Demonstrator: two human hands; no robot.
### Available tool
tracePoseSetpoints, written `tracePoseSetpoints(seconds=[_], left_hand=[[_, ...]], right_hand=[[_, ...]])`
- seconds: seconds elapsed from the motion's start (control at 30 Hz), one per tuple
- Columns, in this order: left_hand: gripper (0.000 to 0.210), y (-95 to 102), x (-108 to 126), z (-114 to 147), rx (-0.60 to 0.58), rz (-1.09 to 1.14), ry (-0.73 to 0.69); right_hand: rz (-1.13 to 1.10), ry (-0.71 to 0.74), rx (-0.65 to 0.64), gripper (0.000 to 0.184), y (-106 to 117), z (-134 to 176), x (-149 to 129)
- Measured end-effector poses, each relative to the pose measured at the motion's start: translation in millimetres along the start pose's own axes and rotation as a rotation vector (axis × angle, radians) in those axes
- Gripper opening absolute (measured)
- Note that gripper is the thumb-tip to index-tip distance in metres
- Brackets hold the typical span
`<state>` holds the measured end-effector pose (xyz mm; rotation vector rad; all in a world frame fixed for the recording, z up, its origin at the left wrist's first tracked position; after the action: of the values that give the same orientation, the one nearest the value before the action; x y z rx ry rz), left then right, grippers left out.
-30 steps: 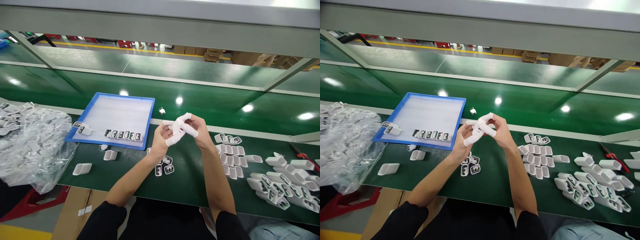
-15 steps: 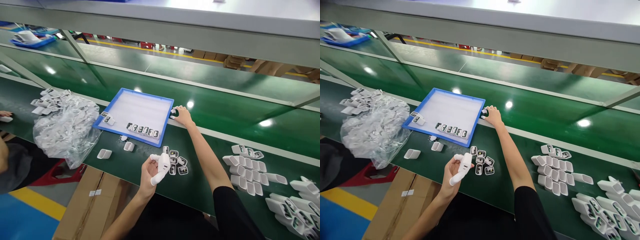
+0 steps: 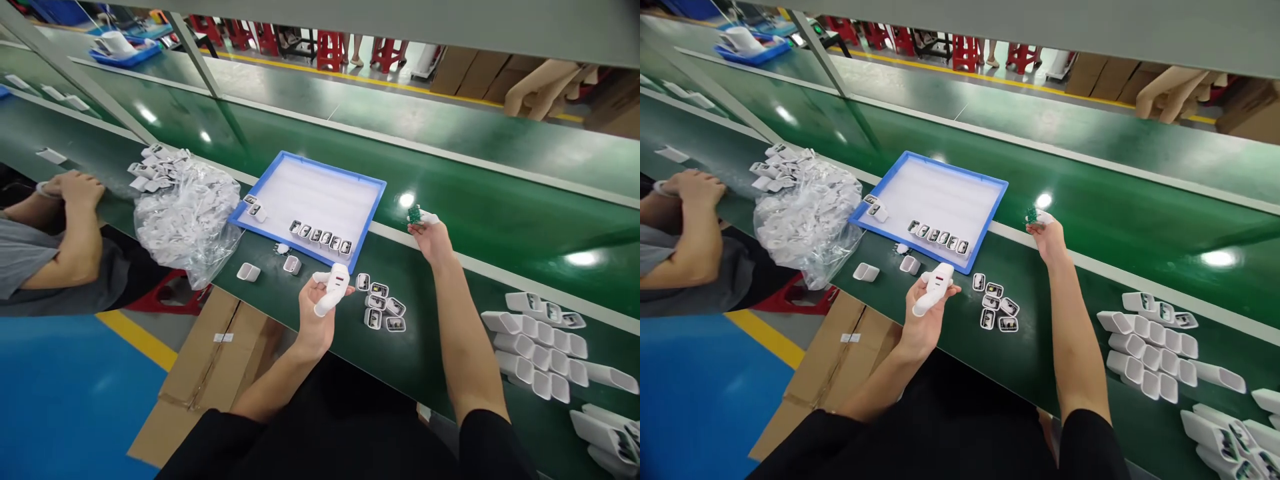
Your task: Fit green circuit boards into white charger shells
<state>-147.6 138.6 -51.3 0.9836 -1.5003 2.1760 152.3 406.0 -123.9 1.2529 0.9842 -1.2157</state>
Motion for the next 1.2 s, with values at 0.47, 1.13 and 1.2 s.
tracePoseSetpoints(seconds=[0.47,1.13,1.2], left_hand=[[0.065,15.5,-14.4,-14.0,0.101,0.045,0.02],[0.027,77.3,146.5,-169.5,0.22,-0.898,-0.616],[0.025,79.3,139.1,-178.6,0.218,-0.983,-0.591]], right_hand=[[-0.405,-0.114,-0.071,0.039,-0.5,44.5,38.1],[-0.488,-0.088,-0.088,0.033,-1.4,33.8,51.4],[-0.487,-0.081,-0.09,0.034,-1.3,33.9,50.9]])
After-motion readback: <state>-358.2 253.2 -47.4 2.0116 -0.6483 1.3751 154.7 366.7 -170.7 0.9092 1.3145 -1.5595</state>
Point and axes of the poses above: each hand's wrist, its own z-axis away from the middle knuckle, its own y-axis out of the back of the hand, x = y × z, the point moved 10 cm from there along -z, towards the middle knuckle, and after that the axes turned 11 degrees about z, right-handed, at the moved point
